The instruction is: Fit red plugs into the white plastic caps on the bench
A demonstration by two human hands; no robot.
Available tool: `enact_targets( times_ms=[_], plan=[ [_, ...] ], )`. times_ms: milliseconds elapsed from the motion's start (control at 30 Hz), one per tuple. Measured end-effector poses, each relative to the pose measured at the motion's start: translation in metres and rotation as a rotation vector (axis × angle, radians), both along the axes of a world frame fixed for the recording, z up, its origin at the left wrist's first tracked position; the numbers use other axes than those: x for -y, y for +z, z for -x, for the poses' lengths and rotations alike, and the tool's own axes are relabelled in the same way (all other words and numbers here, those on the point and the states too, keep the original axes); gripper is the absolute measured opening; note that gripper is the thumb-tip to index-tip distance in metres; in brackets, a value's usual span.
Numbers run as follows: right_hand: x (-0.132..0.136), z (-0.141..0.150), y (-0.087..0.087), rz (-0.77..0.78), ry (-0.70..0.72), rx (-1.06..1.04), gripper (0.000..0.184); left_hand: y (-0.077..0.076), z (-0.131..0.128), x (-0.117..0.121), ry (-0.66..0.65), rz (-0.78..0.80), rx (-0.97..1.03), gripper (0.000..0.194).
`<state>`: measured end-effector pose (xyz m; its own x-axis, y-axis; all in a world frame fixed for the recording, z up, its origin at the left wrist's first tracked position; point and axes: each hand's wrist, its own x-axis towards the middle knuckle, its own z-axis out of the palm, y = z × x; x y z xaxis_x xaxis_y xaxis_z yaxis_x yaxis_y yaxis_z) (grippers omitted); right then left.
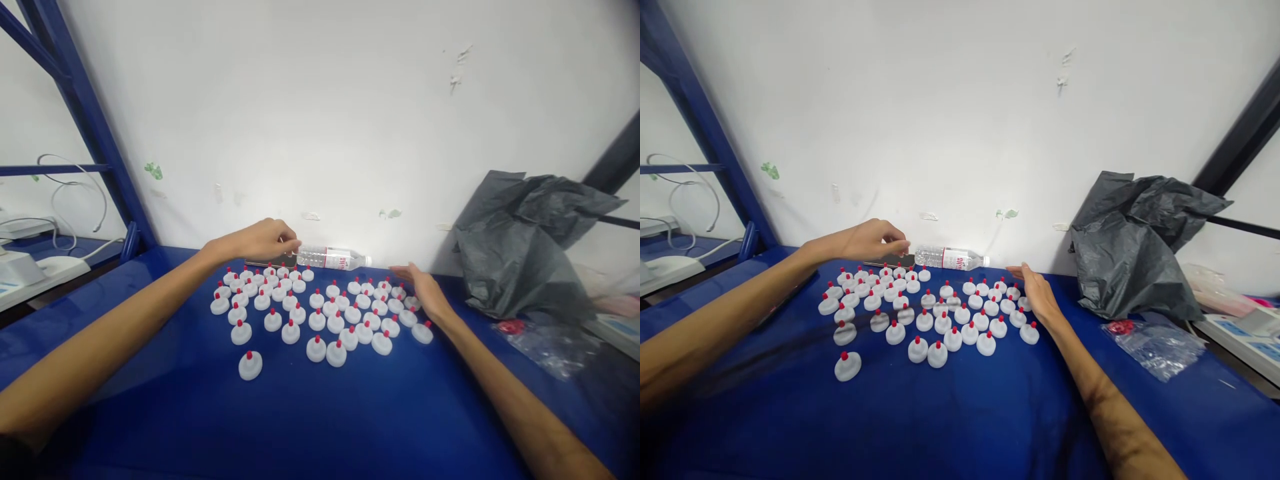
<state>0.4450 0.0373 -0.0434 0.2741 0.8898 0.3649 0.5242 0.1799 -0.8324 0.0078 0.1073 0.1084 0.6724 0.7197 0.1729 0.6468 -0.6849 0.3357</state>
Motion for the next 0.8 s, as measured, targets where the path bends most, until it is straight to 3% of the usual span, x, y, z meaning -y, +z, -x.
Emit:
enact_targets(
  times_ms=[167,300,533,800],
  plan=[
    [0.008,0.035,0.0,0.074,0.072,-0.069,0.085,-0.001,0.022,-0.025,0.197,0.069,0.204,0.051],
    [0.015,0.056,0.005,0.113,0.102,-0.084,0.083,0.0,0.031,-0.033,0.3,0.027,0.281,0.054],
    [0.014,0.061,0.004,0.114,0.1,-0.14,0.083,-0.013,0.045,-0.051,0.454,0.07,0.47,0.053],
    [0.01,0.061,0.002,0.064,0.078,-0.258,0.083,-0.028,0.075,-0.066,0.591,0.151,0.221,0.05]
  ],
)
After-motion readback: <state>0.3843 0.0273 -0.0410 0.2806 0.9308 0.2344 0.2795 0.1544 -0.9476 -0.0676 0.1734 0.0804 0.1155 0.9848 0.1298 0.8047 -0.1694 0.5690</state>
